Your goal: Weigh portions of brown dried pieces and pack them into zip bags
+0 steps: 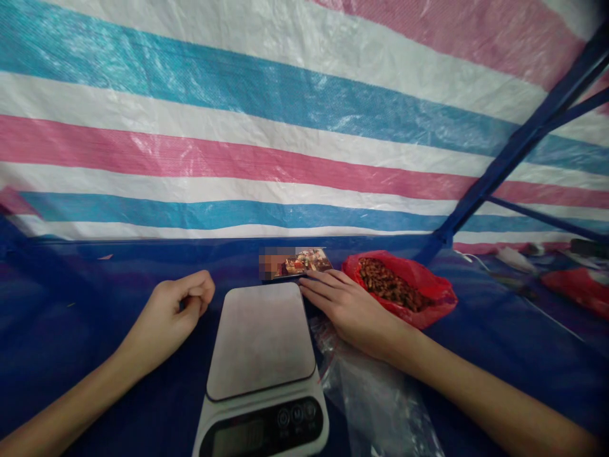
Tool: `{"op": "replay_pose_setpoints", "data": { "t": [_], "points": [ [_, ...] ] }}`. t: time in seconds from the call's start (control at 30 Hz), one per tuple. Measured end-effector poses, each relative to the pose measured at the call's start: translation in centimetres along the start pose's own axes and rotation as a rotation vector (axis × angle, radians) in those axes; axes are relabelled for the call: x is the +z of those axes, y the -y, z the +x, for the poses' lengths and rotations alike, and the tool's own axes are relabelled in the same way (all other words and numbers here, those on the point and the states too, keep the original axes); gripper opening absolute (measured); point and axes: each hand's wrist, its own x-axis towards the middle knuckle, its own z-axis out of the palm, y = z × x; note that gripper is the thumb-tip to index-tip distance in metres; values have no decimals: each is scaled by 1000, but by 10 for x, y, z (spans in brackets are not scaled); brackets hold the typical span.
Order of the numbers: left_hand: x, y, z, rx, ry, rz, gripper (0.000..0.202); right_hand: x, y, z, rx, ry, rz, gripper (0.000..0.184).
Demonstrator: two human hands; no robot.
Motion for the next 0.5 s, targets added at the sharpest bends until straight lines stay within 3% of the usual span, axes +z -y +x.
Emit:
{"op": "replay_pose_setpoints", "data": {
  "t": [0.5],
  "points": [
    [0,-1,-1,-24,18,2,12,1,3,1,-45,-26,2,42]
  ]
}}
